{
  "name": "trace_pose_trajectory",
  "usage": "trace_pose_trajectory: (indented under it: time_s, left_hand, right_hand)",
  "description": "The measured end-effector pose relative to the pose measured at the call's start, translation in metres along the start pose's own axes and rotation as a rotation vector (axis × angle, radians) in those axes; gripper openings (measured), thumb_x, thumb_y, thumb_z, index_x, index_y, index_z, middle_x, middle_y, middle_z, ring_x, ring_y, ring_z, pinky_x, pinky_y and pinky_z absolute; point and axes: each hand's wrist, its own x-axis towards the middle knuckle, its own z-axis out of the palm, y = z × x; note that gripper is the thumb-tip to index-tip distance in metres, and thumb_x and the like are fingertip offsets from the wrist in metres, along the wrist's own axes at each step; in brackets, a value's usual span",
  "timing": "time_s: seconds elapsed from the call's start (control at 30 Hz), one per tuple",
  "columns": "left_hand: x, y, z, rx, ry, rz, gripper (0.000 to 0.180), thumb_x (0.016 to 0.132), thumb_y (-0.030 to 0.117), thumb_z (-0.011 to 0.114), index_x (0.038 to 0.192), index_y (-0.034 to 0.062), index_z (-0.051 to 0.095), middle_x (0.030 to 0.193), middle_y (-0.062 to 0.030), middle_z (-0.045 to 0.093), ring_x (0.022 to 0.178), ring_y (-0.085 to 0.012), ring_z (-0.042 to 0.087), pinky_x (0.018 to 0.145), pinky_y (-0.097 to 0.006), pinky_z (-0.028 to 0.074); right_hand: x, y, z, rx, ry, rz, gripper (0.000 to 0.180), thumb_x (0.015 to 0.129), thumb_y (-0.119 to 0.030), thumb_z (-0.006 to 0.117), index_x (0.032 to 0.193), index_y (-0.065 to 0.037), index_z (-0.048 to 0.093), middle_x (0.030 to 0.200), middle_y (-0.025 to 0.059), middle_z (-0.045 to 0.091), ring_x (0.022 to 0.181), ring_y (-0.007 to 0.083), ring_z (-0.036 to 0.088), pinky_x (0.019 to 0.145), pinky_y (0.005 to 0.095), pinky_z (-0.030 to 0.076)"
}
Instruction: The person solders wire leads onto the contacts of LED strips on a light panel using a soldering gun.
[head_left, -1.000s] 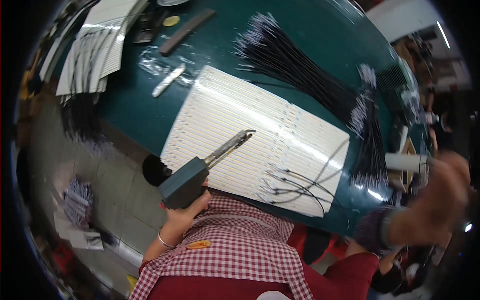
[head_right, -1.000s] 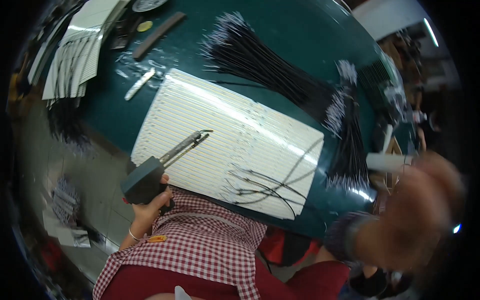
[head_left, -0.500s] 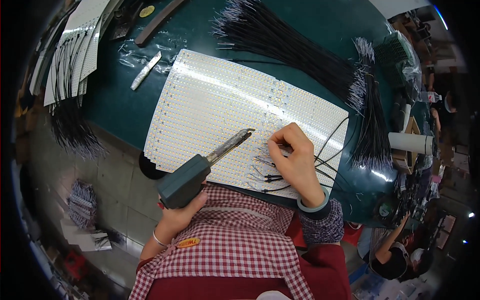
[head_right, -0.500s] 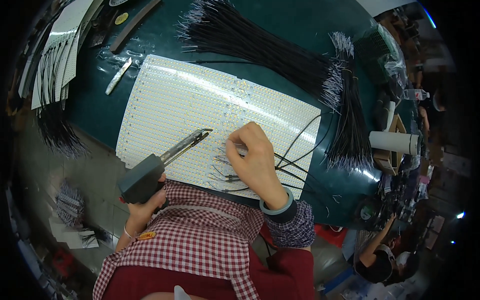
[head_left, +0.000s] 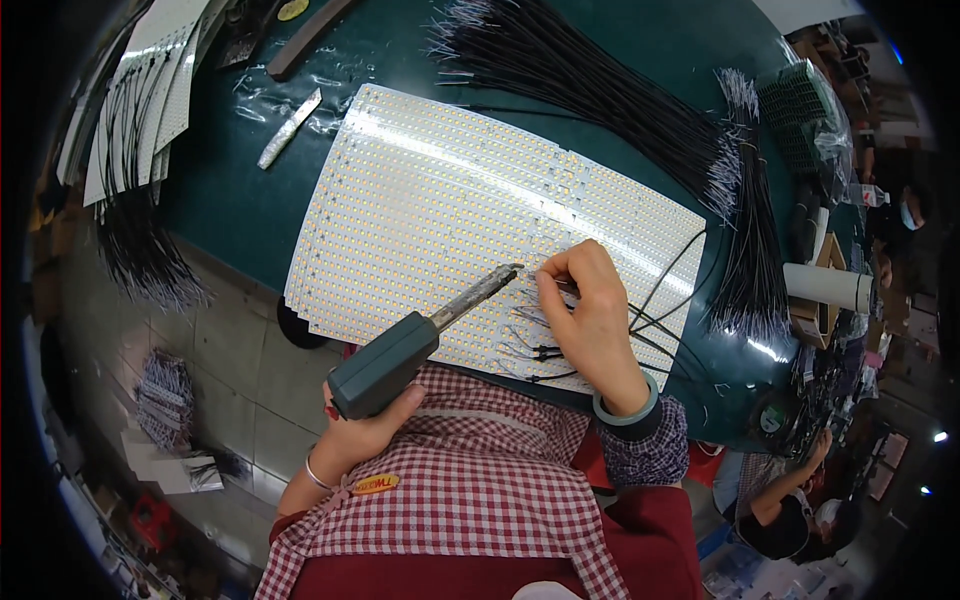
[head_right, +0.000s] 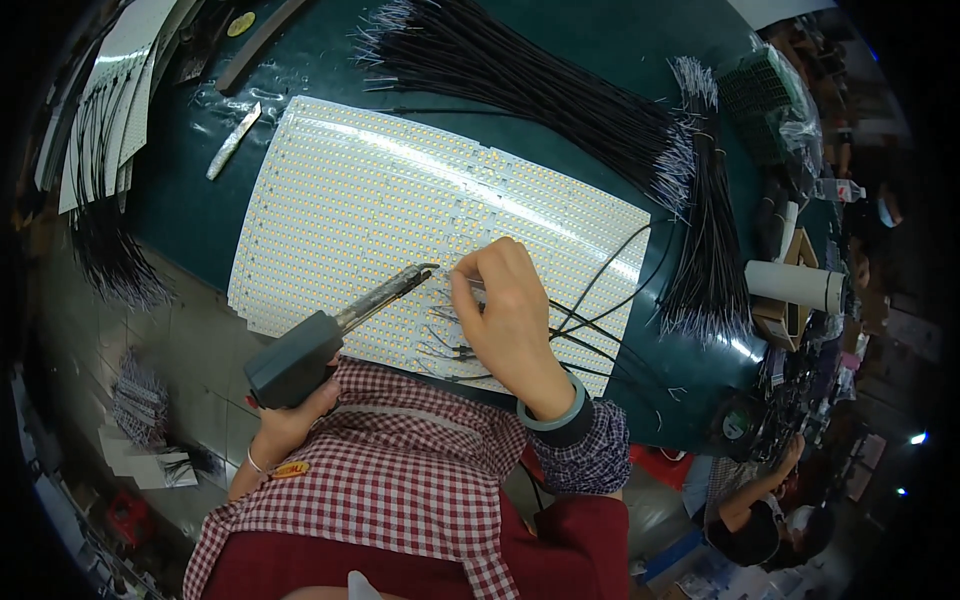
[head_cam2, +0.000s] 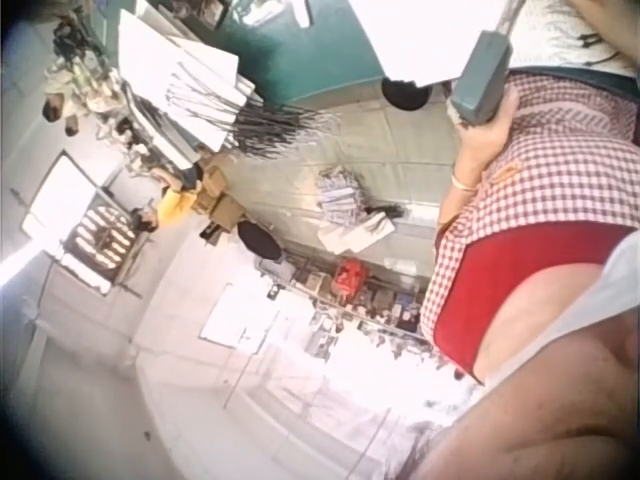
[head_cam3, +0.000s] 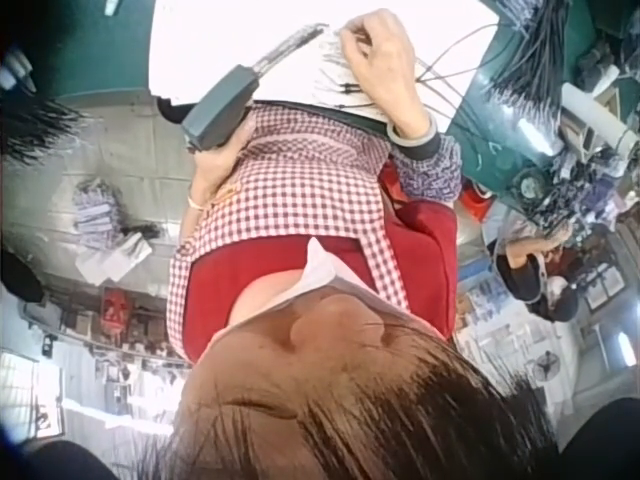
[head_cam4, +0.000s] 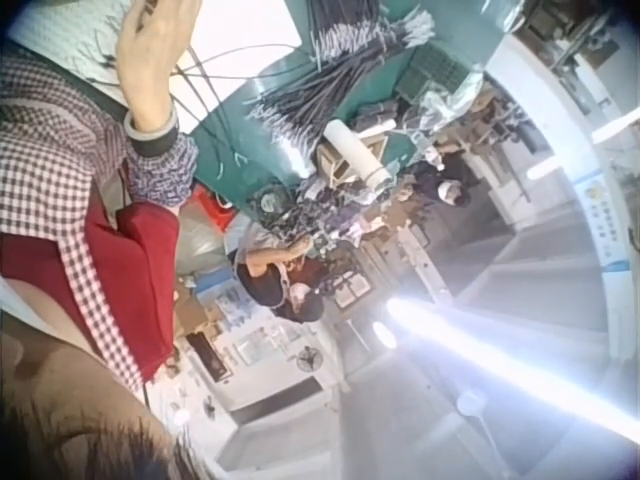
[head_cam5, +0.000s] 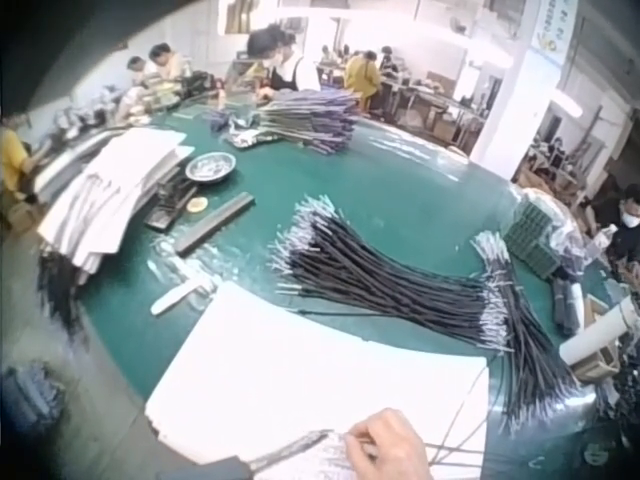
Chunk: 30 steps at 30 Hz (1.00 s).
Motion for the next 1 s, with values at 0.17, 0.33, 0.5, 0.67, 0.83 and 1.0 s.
trace_pose_trajectory:
  time_s: [0.17, 0.33, 0.5, 0.67, 0.83, 1.0]
  left_hand:
    - [0.002, -0.003, 0.003, 0.033, 0.011, 0.032, 0.022, 0.078, 0.012, 0.077, 0.094, 0.0002, 0.069, 0.077, -0.0067, 0.07, 0.065, -0.0137, 0.065, 0.06, -0.026, 0.051]
    - [0.005, -0.005, 0.001, 0.118, -0.011, 0.116, 0.019, 0.077, 0.012, 0.077, 0.09, 0.0014, 0.069, 0.075, -0.0064, 0.068, 0.061, -0.0152, 0.064, 0.057, -0.027, 0.05]
    - [0.006, -0.007, 0.001, 0.147, -0.007, 0.153, 0.018, 0.077, 0.011, 0.077, 0.09, 0.0014, 0.069, 0.074, -0.0063, 0.068, 0.06, -0.0155, 0.064, 0.056, -0.027, 0.05]
    - [0.006, -0.005, 0.002, 0.112, -0.007, 0.123, 0.017, 0.076, 0.01, 0.077, 0.088, 0.0009, 0.069, 0.073, -0.0068, 0.067, 0.06, -0.0164, 0.064, 0.056, -0.027, 0.05]
    - [0.006, -0.008, 0.003, 0.128, -0.017, 0.143, 0.017, 0.076, 0.01, 0.076, 0.088, 0.0011, 0.068, 0.074, -0.0067, 0.067, 0.061, -0.0165, 0.064, 0.057, -0.027, 0.049]
    - [0.008, -0.007, 0.003, 0.182, -0.038, 0.202, 0.019, 0.076, 0.007, 0.076, 0.091, 0.0001, 0.068, 0.078, -0.0079, 0.066, 0.064, -0.0163, 0.063, 0.058, -0.027, 0.048]
  right_hand:
    - [0.0, 0.0, 0.002, -0.024, -0.003, 0.001, 0.011, 0.08, -0.001, 0.066, 0.082, 0.0, 0.055, 0.081, 0.0124, 0.052, 0.077, 0.0282, 0.055, 0.064, 0.0372, 0.044]
    - [0.001, -0.002, 0.0, -0.033, -0.008, -0.007, 0.011, 0.079, 0.001, 0.066, 0.083, 0.0, 0.055, 0.081, 0.0122, 0.052, 0.076, 0.0278, 0.055, 0.063, 0.0371, 0.045]
    - [0.004, 0.0, -0.003, 0.028, -0.03, 0.019, 0.011, 0.077, 0.001, 0.067, 0.081, -0.001, 0.057, 0.078, 0.0114, 0.053, 0.074, 0.0273, 0.057, 0.063, 0.0365, 0.046]
    - [0.005, 0.0, -0.007, 0.042, -0.046, 0.066, 0.01, 0.077, 0.001, 0.068, 0.081, 0.0, 0.06, 0.078, 0.0101, 0.056, 0.071, 0.0221, 0.06, 0.062, 0.0314, 0.049]
    - [0.006, -0.002, -0.007, 0.102, -0.052, 0.118, 0.01, 0.076, 0.001, 0.068, 0.081, -0.001, 0.059, 0.077, 0.0113, 0.055, 0.07, 0.0243, 0.06, 0.062, 0.0337, 0.049]
    - [0.006, -0.002, -0.006, 0.077, -0.047, 0.117, 0.009, 0.075, 0.001, 0.067, 0.079, 0.0, 0.059, 0.076, 0.0108, 0.056, 0.07, 0.024, 0.06, 0.062, 0.033, 0.05]
